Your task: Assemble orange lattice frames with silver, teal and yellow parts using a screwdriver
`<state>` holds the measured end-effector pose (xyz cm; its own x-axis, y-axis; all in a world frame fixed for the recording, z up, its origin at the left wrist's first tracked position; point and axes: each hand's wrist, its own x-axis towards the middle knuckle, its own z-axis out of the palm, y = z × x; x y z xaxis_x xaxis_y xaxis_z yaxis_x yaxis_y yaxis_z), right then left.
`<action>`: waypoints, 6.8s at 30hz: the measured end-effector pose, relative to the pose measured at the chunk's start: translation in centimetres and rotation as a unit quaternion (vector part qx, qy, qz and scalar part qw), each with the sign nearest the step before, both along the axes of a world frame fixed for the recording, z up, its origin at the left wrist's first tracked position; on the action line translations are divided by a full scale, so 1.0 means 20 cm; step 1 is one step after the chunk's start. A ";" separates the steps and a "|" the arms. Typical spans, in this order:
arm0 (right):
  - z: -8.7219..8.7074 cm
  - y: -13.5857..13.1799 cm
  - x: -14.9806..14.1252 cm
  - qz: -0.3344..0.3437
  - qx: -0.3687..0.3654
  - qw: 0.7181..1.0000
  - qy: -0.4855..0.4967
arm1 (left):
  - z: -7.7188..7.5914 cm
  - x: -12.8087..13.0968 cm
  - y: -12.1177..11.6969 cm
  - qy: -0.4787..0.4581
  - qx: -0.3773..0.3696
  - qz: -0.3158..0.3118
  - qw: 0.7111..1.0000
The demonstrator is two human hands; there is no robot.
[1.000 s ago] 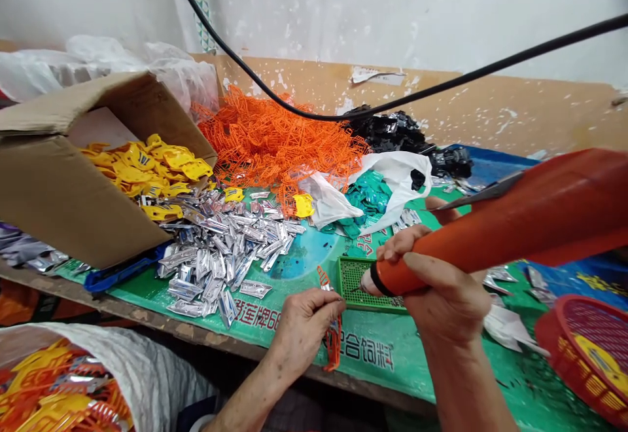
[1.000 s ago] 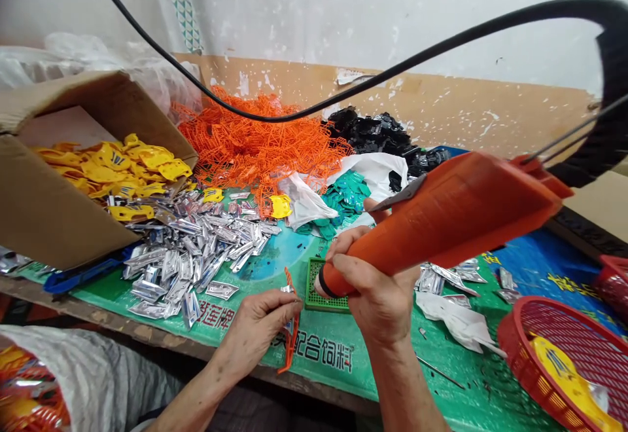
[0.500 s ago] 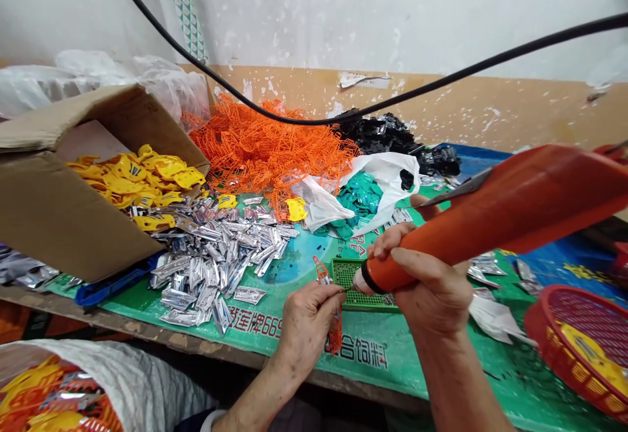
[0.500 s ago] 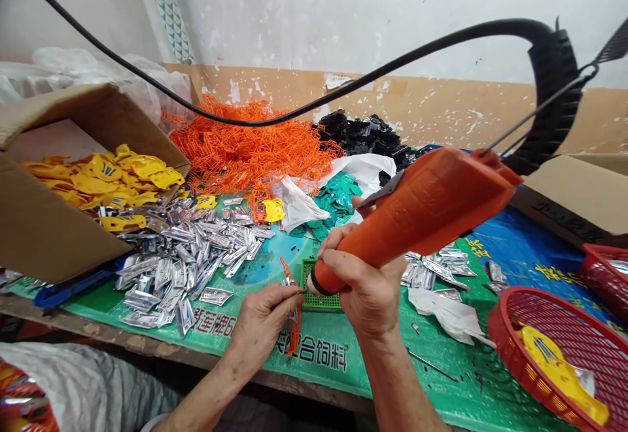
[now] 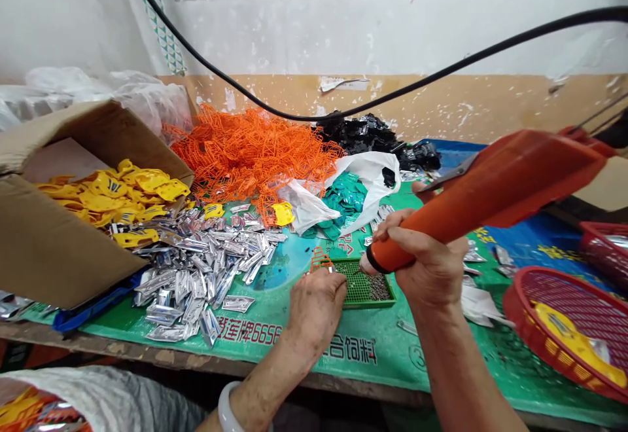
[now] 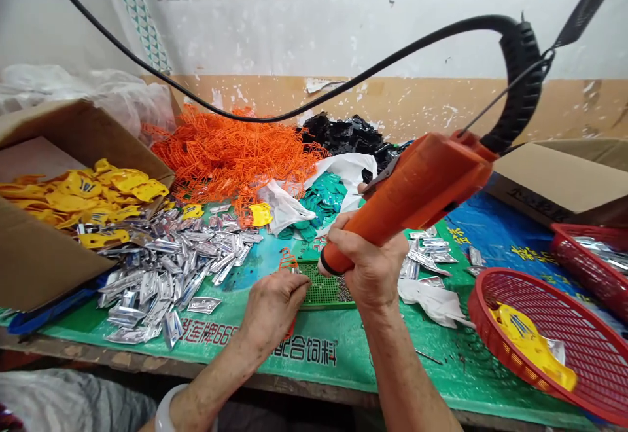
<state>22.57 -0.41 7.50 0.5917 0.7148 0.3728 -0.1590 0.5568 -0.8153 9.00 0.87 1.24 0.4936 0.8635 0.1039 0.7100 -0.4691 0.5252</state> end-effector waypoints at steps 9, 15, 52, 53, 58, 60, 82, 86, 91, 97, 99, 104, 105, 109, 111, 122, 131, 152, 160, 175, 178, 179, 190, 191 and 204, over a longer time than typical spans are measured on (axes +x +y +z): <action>0.01 -0.04 -0.01 0.020 0.005 1.000 0.015 | 0.00 -0.04 0.00 -0.072 -0.038 0.015 0.997; 0.06 -0.10 -0.07 0.067 0.038 0.996 0.048 | -0.02 -0.13 -0.06 -0.231 -0.143 0.053 0.961; 0.03 -0.14 -0.21 0.125 0.030 0.991 0.041 | -0.07 -0.28 -0.16 -0.287 -0.190 0.084 0.935; 0.03 -0.15 -0.21 0.127 0.030 0.991 0.041 | -0.08 -0.30 -0.16 -0.295 -0.208 0.093 0.928; 0.03 -0.17 -0.23 0.146 0.009 0.988 0.051 | -0.12 -0.32 -0.17 -0.351 -0.260 0.145 0.888; 0.01 -0.18 -0.25 0.152 -0.002 0.987 0.048 | -0.12 -0.31 -0.17 -0.360 -0.277 0.152 0.878; 0.00 -0.20 -0.34 0.124 -0.092 0.988 -0.025 | -0.06 -0.31 -0.16 -0.286 -0.272 0.107 0.913; 0.00 -0.20 -0.34 0.129 -0.093 0.987 -0.036 | -0.07 -0.30 -0.16 -0.289 -0.268 0.104 0.913; -0.03 -0.19 -0.35 0.128 -0.100 0.985 -0.050 | -0.08 -0.31 -0.16 -0.299 -0.268 0.099 0.911; -0.02 -0.17 -0.36 0.123 -0.093 0.987 -0.042 | -0.09 -0.31 -0.16 -0.319 -0.275 0.099 0.902; -0.01 -0.17 -0.36 0.123 -0.085 0.988 -0.041 | -0.08 -0.30 -0.16 -0.324 -0.280 0.099 0.898; -0.02 -0.17 -0.33 0.130 -0.061 0.989 -0.034 | -0.07 -0.30 -0.16 -0.322 -0.287 0.101 0.897; -0.02 -0.17 -0.33 0.133 -0.059 0.989 -0.034 | -0.07 -0.30 -0.16 -0.324 -0.291 0.100 0.895; -0.02 -0.17 -0.33 0.133 -0.058 0.989 -0.019 | -0.07 -0.29 -0.16 -0.347 -0.318 0.100 0.877; -0.02 -0.18 -0.33 0.129 -0.061 0.990 0.003 | -0.08 -0.29 -0.16 -0.368 -0.336 0.103 0.861; 0.01 -0.20 -0.35 0.161 -0.021 0.985 0.063 | -0.09 -0.29 -0.19 -0.461 -0.462 0.139 0.745; 0.01 -0.22 -0.34 0.190 -0.010 0.979 0.077 | -0.14 -0.31 -0.18 -0.488 -0.506 0.118 0.702; -0.01 -0.24 -0.33 0.198 -0.004 0.978 0.063 | -0.06 -0.29 -0.21 -0.479 -0.439 0.137 0.748; -0.02 -0.24 -0.32 0.195 -0.003 0.979 0.066 | -0.07 -0.28 -0.21 -0.473 -0.430 0.141 0.756; -0.02 -0.27 -0.34 0.193 -0.011 0.981 0.011 | -0.09 -0.27 -0.22 -0.438 -0.386 0.138 0.800; -0.01 -0.27 -0.36 0.181 -0.025 0.983 -0.002 | -0.09 -0.28 -0.22 -0.436 -0.379 0.128 0.806; 0.00 -0.27 -0.36 0.177 -0.033 0.984 -0.005 | -0.10 -0.28 -0.23 -0.434 -0.376 0.126 0.809; -0.05 -0.32 -0.36 0.132 -0.076 0.985 -0.080 | -0.10 -0.26 -0.23 -0.397 -0.344 0.119 0.843; -0.05 -0.32 -0.36 0.127 -0.080 0.985 -0.088 | -0.10 -0.25 -0.23 -0.394 -0.343 0.118 0.845; -0.08 -0.31 -0.38 0.135 -0.091 0.980 -0.113 | -0.10 -0.26 -0.23 -0.410 -0.345 0.128 0.834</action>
<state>14.87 -6.61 5.95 0.2888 0.9010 0.3238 -0.0844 0.3609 -0.9288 3.73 -3.75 -0.69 0.2906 0.9236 -0.2499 0.0086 0.2586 0.9659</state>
